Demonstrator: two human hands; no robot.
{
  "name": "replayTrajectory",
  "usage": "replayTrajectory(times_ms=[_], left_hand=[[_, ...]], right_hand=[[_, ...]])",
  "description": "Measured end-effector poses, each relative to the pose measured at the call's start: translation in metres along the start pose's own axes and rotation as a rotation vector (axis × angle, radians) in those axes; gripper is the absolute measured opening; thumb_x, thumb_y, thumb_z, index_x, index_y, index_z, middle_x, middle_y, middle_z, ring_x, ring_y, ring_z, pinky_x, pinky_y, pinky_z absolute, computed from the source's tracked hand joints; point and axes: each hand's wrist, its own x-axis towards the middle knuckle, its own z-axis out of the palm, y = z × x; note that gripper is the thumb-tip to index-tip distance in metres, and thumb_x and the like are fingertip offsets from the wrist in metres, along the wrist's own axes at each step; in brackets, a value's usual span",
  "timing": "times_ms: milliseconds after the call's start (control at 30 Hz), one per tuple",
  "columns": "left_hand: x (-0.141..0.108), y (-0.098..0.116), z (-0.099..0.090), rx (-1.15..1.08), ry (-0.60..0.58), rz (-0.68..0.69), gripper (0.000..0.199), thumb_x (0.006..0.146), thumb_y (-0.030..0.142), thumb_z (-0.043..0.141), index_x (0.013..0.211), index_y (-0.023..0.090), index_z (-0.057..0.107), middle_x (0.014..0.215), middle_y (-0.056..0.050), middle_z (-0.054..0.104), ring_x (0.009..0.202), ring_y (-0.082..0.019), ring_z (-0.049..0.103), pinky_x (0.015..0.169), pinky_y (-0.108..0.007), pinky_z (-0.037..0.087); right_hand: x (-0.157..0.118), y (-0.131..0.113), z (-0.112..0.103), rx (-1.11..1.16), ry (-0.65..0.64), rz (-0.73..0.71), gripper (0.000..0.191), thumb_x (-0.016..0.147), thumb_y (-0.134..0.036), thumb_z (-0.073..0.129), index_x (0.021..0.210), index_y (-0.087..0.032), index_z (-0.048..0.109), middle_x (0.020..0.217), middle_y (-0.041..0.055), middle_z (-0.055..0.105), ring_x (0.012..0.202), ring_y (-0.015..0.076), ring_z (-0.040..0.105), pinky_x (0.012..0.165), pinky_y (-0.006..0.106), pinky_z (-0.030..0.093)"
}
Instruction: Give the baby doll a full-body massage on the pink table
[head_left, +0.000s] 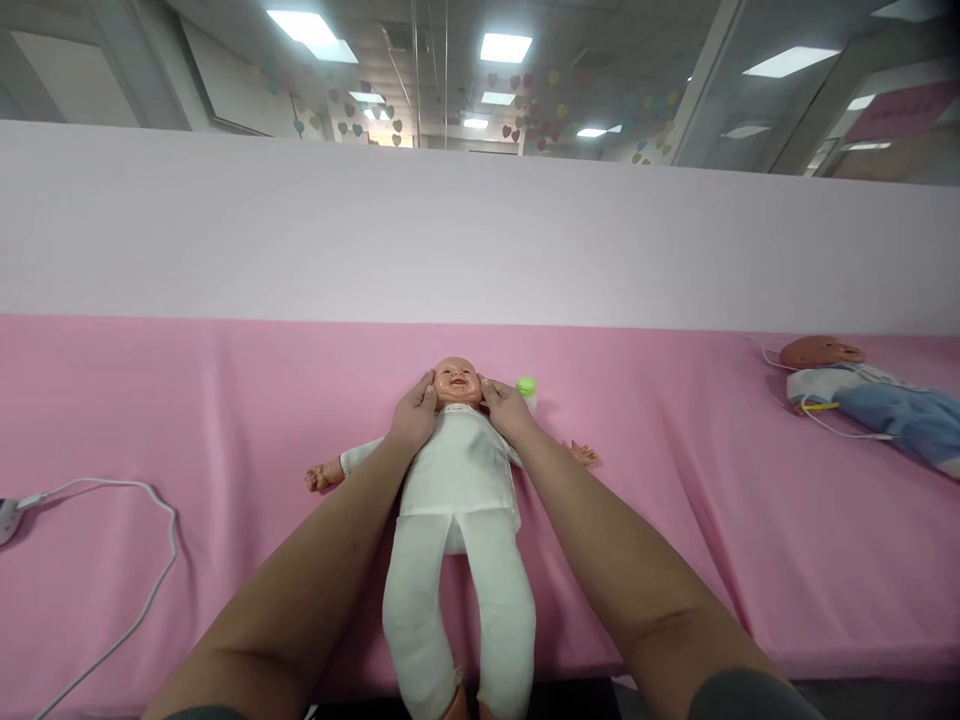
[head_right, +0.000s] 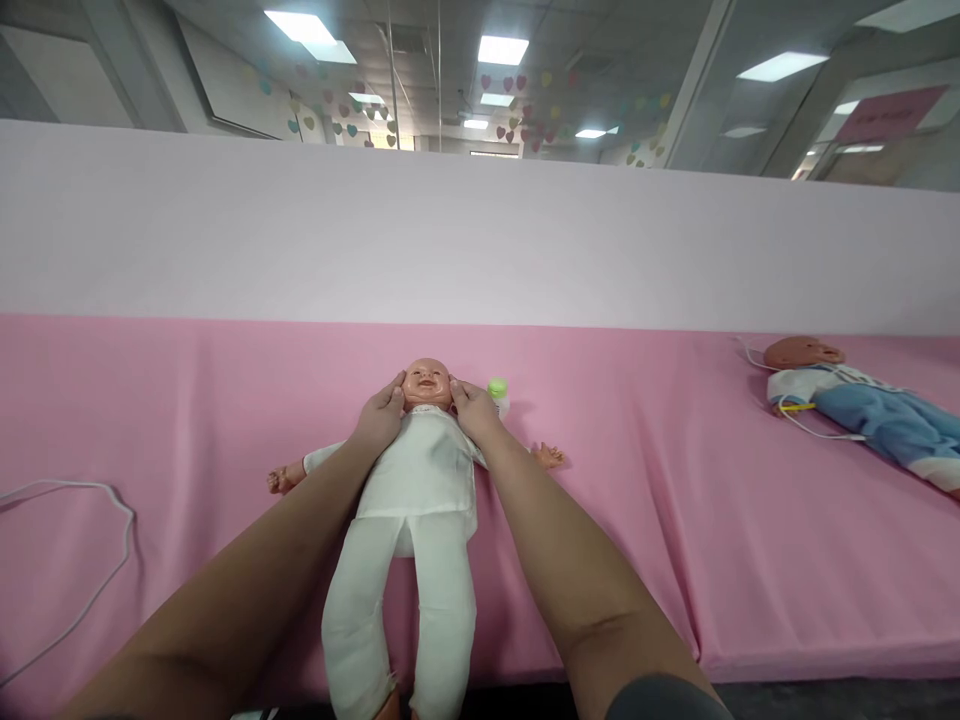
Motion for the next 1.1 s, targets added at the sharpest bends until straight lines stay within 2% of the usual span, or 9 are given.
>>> replayTrajectory(times_ms=[133, 300, 433, 533, 667, 867, 967, 1100], left_hand=[[-0.002, 0.004, 0.000, 0.036, -0.024, 0.010, 0.064, 0.104, 0.055, 0.049, 0.157, 0.019, 0.051, 0.163, -0.009, 0.048, 0.153, -0.026, 0.042, 0.128, -0.042, 0.029], [-0.006, 0.012, 0.000, 0.126, -0.070, 0.045, 0.086, 0.093, 0.060, 0.066, 0.163, 0.017, 0.039, 0.163, -0.015, 0.047, 0.151, -0.032, 0.045, 0.125, -0.043, 0.035], [-0.007, 0.010, 0.001, 0.153, -0.089, 0.096, 0.090, 0.089, 0.055, 0.072, 0.162, 0.015, 0.037, 0.162, -0.019, 0.047, 0.148, -0.035, 0.048, 0.120, -0.046, 0.041], [-0.006, 0.007, 0.002, 0.145, -0.095, 0.119, 0.090, 0.089, 0.054, 0.071, 0.161, 0.012, 0.037, 0.162, -0.021, 0.046, 0.148, -0.036, 0.047, 0.120, -0.048, 0.041], [-0.005, 0.006, 0.002, 0.098, -0.094, 0.109, 0.085, 0.091, 0.048, 0.069, 0.160, 0.010, 0.037, 0.161, -0.022, 0.046, 0.148, -0.035, 0.046, 0.122, -0.048, 0.038], [-0.004, 0.009, -0.001, 0.030, -0.079, 0.018, 0.067, 0.099, 0.048, 0.059, 0.158, 0.020, 0.043, 0.163, -0.013, 0.048, 0.150, -0.029, 0.046, 0.125, -0.043, 0.034], [-0.002, 0.006, -0.001, 0.010, -0.075, 0.005, 0.066, 0.100, 0.052, 0.057, 0.157, 0.020, 0.046, 0.164, -0.012, 0.047, 0.152, -0.028, 0.043, 0.126, -0.041, 0.032], [0.001, -0.001, -0.002, -0.034, -0.075, 0.000, 0.059, 0.105, 0.050, 0.048, 0.156, 0.020, 0.050, 0.162, -0.010, 0.049, 0.152, -0.025, 0.043, 0.127, -0.041, 0.031]], right_hand=[[-0.003, -0.003, 0.001, -0.029, 0.024, 0.002, 0.064, 0.101, -0.074, 0.042, 0.128, -0.026, 0.074, 0.125, 0.0058, 0.078, 0.122, 0.0268, 0.070, 0.112, 0.047, 0.050], [-0.011, -0.013, 0.003, -0.149, 0.044, -0.080, 0.061, 0.088, -0.068, 0.070, 0.136, -0.030, 0.069, 0.133, 0.0062, 0.074, 0.123, 0.0297, 0.069, 0.109, 0.046, 0.052], [-0.014, -0.015, 0.006, -0.177, 0.064, -0.076, 0.072, 0.077, -0.063, 0.083, 0.139, -0.030, 0.066, 0.131, 0.0069, 0.074, 0.118, 0.0305, 0.071, 0.106, 0.047, 0.054], [-0.012, -0.012, 0.007, -0.148, 0.069, -0.054, 0.070, 0.075, -0.059, 0.085, 0.136, -0.029, 0.068, 0.127, 0.0059, 0.076, 0.116, 0.0295, 0.071, 0.107, 0.048, 0.054], [-0.008, -0.009, 0.005, -0.078, 0.054, -0.048, 0.060, 0.080, -0.052, 0.083, 0.133, -0.028, 0.070, 0.127, 0.0054, 0.077, 0.118, 0.0298, 0.071, 0.109, 0.049, 0.052], [-0.010, -0.013, -0.001, -0.014, 0.019, -0.084, 0.050, 0.091, -0.056, 0.069, 0.130, -0.026, 0.074, 0.130, 0.0053, 0.076, 0.122, 0.0295, 0.069, 0.111, 0.048, 0.050], [-0.010, -0.014, -0.003, -0.034, 0.040, -0.096, 0.049, 0.095, -0.060, 0.060, 0.121, -0.023, 0.079, 0.116, 0.0051, 0.081, 0.111, 0.0296, 0.073, 0.103, 0.046, 0.055], [-0.009, -0.011, -0.002, -0.126, 0.086, -0.045, 0.057, 0.098, -0.065, 0.050, 0.105, -0.018, 0.083, 0.086, 0.0049, 0.081, 0.085, 0.0287, 0.075, 0.083, 0.042, 0.060]])
